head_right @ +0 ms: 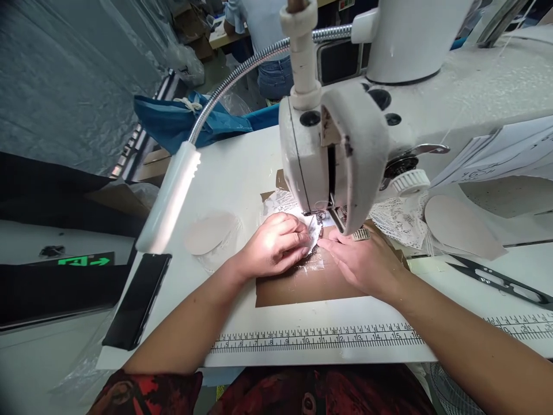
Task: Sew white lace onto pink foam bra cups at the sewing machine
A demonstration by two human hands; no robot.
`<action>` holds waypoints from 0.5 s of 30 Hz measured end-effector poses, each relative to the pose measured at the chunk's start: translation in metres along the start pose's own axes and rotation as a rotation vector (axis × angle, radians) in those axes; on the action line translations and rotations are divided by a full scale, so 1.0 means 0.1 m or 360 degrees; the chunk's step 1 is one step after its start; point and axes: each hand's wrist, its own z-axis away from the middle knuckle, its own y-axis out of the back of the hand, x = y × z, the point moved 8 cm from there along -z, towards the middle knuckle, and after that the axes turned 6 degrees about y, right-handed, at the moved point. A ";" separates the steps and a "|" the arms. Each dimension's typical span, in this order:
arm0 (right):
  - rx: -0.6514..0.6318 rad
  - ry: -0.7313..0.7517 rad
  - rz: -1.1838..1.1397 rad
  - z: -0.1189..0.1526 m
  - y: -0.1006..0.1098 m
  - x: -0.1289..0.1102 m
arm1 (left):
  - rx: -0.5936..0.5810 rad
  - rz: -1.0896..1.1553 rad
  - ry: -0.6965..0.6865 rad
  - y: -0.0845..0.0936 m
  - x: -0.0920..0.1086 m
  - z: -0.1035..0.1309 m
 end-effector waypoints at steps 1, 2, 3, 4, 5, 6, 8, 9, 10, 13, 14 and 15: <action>0.0023 -0.0002 -0.0009 0.00 0.02 0.00 | -0.0012 -0.0020 -0.0022 0.00 0.01 0.00; 0.0055 -0.0010 -0.0016 -0.01 0.04 0.01 | -0.0032 -0.0051 -0.0045 -0.01 0.02 0.00; 0.0080 -0.0021 -0.0020 -0.01 0.06 0.01 | -0.0057 -0.0091 -0.0069 -0.03 0.04 0.00; 0.0093 -0.0033 -0.0025 -0.01 0.07 0.02 | -0.0082 -0.0137 -0.0088 -0.04 0.05 0.01; 0.0093 -0.0050 -0.0029 -0.01 0.07 0.03 | -0.0101 -0.0183 -0.0102 -0.06 0.06 0.01; 0.0081 -0.0066 -0.0035 -0.02 0.07 0.04 | -0.0108 -0.0224 -0.0112 -0.07 0.06 0.01; 0.0053 -0.0092 -0.0048 -0.02 0.07 0.05 | -0.0093 -0.0279 -0.0117 -0.07 0.07 0.02; 0.0046 -0.0101 -0.0053 -0.02 0.07 0.05 | -0.0082 -0.0293 -0.0116 -0.07 0.07 0.02; 0.0042 -0.0105 -0.0059 -0.02 0.07 0.05 | -0.0072 -0.0302 -0.0114 -0.07 0.08 0.02; 0.0034 -0.0112 -0.0077 -0.03 0.08 0.05 | -0.0089 -0.0340 -0.0089 -0.08 0.07 0.02; 0.0027 -0.0111 -0.0083 -0.03 0.08 0.05 | -0.0111 -0.0361 -0.0073 -0.09 0.07 0.02; 0.0019 -0.0107 -0.0089 -0.03 0.08 0.05 | -0.0136 -0.0382 -0.0056 -0.10 0.07 0.02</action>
